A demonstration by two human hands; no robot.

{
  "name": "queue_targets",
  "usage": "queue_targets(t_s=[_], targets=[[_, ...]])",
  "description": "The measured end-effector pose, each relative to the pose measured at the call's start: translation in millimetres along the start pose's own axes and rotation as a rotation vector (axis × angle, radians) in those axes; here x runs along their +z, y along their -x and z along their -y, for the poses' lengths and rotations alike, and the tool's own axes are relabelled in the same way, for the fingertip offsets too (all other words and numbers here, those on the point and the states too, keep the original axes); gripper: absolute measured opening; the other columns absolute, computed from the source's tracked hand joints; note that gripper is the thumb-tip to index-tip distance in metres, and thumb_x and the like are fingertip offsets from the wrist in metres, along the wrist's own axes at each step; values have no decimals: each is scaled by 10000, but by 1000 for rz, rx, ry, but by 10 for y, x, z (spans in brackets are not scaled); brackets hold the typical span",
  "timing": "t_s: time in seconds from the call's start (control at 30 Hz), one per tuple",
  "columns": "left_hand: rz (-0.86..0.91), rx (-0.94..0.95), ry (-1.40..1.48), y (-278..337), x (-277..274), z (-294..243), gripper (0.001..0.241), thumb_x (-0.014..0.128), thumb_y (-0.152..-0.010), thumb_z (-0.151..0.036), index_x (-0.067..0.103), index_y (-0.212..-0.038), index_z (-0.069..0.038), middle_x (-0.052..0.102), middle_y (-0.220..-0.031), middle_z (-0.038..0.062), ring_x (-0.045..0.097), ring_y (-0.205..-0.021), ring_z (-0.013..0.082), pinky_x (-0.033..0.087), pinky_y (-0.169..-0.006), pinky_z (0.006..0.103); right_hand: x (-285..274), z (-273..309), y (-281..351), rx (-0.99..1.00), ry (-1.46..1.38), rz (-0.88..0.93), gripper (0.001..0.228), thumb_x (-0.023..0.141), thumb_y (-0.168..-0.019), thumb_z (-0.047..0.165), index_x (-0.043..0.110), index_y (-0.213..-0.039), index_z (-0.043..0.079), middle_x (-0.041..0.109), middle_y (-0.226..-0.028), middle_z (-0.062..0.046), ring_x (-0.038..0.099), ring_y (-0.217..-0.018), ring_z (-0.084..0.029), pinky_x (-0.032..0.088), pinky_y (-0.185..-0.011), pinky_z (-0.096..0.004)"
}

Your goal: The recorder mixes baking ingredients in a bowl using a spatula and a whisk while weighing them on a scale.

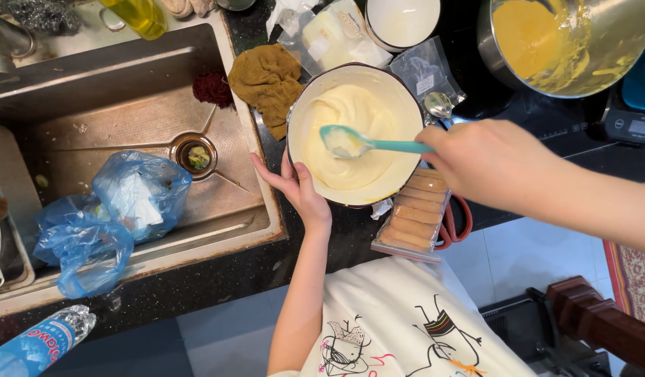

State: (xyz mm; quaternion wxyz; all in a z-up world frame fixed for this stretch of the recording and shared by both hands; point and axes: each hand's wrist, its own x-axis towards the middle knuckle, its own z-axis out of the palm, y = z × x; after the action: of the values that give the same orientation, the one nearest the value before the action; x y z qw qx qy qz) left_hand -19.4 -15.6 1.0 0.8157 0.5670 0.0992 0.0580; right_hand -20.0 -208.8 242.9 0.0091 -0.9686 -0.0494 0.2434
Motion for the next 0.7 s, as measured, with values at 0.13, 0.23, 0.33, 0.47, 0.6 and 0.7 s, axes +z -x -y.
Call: queue_targets(t_s=[0.13,0.23,0.33,0.47,0.6,0.7], targets=[[-1,5,-9,6,-3,-23,822,498,-1117,-291,-106,-1661,-172,478,-1549,266,509,-1399,303,333,-1224,455,97,149,197,-19,-141,24,284,640,-896,216,665,-1142,74,672,-641,-198,692,-604,-403,550,-552,-511],[-4,13,-14,9,14,-23,814,497,-1122,-289,-101,-1663,-176,484,-1550,269,514,-1399,305,336,-1227,456,282,223,416,-13,-216,115,316,637,-834,129,640,-1137,41,682,-667,-199,707,-638,-393,567,-577,-499],[-17,-2,27,20,29,-17,820,499,-1117,-286,-103,-1663,-178,477,-1549,267,513,-1393,303,341,-1221,459,409,269,604,23,-107,287,503,622,-751,47,562,-1250,16,686,-746,-177,720,-677,-369,590,-603,-466],[-29,-9,29,6,46,-48,831,498,-1112,-289,-119,-1657,-175,489,-1538,263,515,-1390,302,341,-1217,462,495,167,763,7,102,330,778,620,-727,33,434,-1481,10,666,-898,-159,723,-686,-317,609,-599,-402],[-21,6,-9,16,39,-53,825,486,-1121,-299,-127,-1656,-169,501,-1539,257,514,-1405,303,332,-1227,461,539,-126,769,-25,419,256,754,628,-788,95,447,-1520,101,640,-895,-91,699,-734,-246,590,-600,-338],[-12,13,-14,7,33,-47,826,487,-1120,-298,-130,-1654,-166,508,-1533,257,511,-1409,303,323,-1230,460,258,-214,499,-190,584,57,594,645,-815,151,581,-1406,142,614,-846,-57,660,-759,-230,552,-611,-323]])
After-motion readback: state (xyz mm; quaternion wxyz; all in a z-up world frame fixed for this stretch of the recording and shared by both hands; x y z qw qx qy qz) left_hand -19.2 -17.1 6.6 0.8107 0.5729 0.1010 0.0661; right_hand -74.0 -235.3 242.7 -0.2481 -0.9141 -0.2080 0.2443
